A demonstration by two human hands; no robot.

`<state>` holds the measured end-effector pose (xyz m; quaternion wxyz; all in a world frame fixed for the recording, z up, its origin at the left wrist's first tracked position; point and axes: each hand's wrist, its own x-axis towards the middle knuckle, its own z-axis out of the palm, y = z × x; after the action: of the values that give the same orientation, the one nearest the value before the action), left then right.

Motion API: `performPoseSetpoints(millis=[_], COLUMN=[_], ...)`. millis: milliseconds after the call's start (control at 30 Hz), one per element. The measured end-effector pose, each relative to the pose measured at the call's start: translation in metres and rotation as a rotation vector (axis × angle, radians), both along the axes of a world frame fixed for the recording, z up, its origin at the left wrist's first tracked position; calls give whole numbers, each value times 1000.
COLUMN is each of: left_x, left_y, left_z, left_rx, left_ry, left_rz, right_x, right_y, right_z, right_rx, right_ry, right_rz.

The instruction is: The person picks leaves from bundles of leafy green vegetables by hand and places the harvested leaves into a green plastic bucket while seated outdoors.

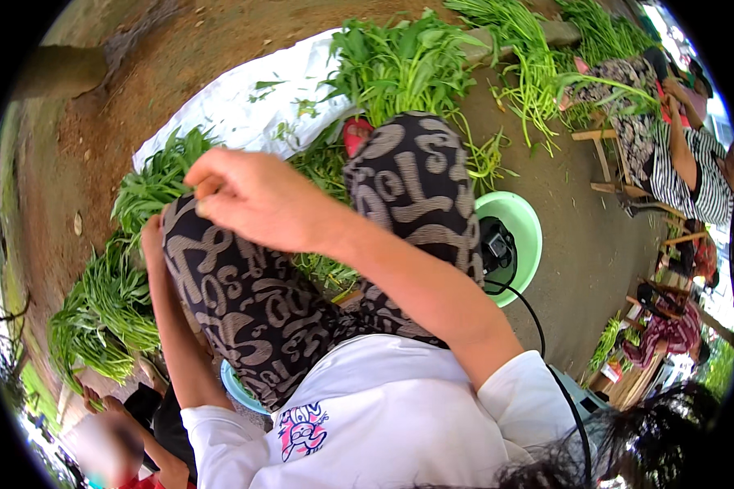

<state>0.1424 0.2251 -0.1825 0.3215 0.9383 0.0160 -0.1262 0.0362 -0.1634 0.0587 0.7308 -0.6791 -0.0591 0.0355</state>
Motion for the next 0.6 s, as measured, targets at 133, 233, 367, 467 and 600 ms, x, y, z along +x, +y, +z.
performPoseSetpoints(millis=[133,233,367,467,600], left_x=[-6,-18,-23,-22,-22], left_y=[-113,-155,-185,-198,-204], left_z=[150,211,230,222,220], left_rx=[-287,-894,-1390,-1082,-821], left_ry=[-18,67,221,134,134], left_rz=[113,254,180,222,71], right_x=[-7,-15,-8,8,25], right_y=[39,70,69,51,24], right_z=[-13,-14,-8,-4,9], right_rx=[-368,-772,-817,-777,-675], right_ry=[-197,-494,-565,-444,-312], right_rz=[-68,-153,11,215,228])
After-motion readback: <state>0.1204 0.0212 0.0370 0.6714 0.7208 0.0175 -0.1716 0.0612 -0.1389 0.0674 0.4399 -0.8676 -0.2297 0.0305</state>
